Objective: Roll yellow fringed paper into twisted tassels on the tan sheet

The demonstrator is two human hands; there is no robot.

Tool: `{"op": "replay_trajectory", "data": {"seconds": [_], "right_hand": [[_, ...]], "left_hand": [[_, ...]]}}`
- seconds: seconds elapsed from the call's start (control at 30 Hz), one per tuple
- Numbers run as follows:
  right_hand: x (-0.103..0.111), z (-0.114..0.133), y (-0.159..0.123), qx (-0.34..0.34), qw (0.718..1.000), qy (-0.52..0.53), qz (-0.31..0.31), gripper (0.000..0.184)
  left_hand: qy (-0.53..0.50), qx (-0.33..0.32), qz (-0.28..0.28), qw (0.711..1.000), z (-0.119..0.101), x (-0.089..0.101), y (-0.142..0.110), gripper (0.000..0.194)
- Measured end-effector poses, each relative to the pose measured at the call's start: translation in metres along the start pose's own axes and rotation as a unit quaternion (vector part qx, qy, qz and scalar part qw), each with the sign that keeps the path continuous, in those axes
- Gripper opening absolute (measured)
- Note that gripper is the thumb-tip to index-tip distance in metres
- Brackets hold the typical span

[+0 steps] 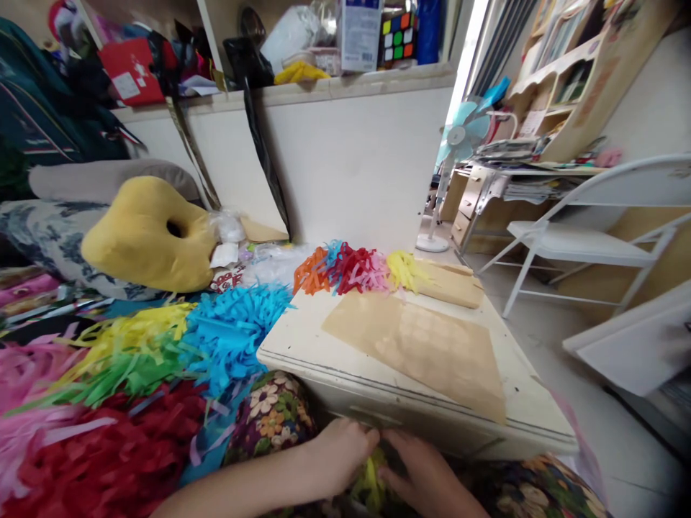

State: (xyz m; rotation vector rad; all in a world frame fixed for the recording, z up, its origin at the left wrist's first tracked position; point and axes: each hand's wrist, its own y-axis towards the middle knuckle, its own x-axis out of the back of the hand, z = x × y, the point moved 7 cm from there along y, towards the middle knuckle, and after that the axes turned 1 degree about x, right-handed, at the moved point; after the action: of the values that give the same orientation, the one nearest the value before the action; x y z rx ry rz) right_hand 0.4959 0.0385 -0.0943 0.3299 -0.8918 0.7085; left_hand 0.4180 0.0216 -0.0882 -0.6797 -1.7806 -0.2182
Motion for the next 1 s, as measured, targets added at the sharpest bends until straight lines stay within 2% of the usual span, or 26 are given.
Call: {"op": "replay_trajectory", "data": {"seconds": [0.1, 0.17, 0.33, 0.43, 0.5, 0.6, 0.73, 0.8, 0.9, 0.93, 1.0], "right_hand": [[-0.012, 0.007, 0.018, 0.043, 0.997, 0.059, -0.017, 0.022], [-0.02, 0.005, 0.027, 0.061, 0.993, 0.095, -0.026, 0.021], [-0.038, -0.012, 0.039, 0.059, 0.994, 0.08, -0.048, 0.014], [-0.051, -0.027, 0.041, 0.066, 0.991, 0.078, -0.085, 0.015], [-0.056, -0.036, 0.039, 0.067, 0.987, 0.107, -0.101, 0.019], [-0.059, -0.045, 0.035, 0.042, 0.98, 0.173, -0.084, 0.024], [-0.055, -0.05, 0.031, -0.017, 0.971, 0.233, -0.054, 0.017], [-0.054, -0.053, 0.031, -0.032, 0.963, 0.263, -0.041, 0.016], [-0.051, -0.064, 0.03, -0.07, 0.956, 0.281, -0.051, 0.017], [-0.051, -0.068, 0.029, -0.082, 0.956, 0.274, -0.058, 0.018], [-0.052, -0.071, 0.028, -0.089, 0.961, 0.253, -0.068, 0.019]], "left_hand": [[0.049, 0.014, 0.006, 0.999, 0.0, 0.004, 0.001, 0.023], [0.04, 0.04, 0.017, 0.998, 0.006, 0.005, 0.0, 0.022], [0.014, 0.075, -0.017, 0.997, 0.022, 0.006, -0.005, 0.017], [-0.001, 0.057, -0.076, 0.996, 0.025, 0.004, -0.007, 0.019], [-0.02, 0.021, -0.115, 0.993, 0.022, 0.003, -0.008, 0.022], [-0.04, -0.04, -0.136, 0.989, 0.014, -0.002, -0.008, 0.03], [-0.054, -0.051, -0.096, 0.993, 0.014, -0.005, -0.009, 0.035], [-0.068, -0.02, -0.082, 0.994, 0.02, 0.002, -0.016, 0.039], [-0.098, 0.046, -0.055, 0.993, 0.038, 0.023, -0.036, 0.038], [-0.118, 0.034, -0.028, 0.992, 0.041, 0.032, -0.044, 0.034], [-0.176, -0.038, 0.027, 0.983, 0.045, 0.058, -0.06, 0.03]]}}
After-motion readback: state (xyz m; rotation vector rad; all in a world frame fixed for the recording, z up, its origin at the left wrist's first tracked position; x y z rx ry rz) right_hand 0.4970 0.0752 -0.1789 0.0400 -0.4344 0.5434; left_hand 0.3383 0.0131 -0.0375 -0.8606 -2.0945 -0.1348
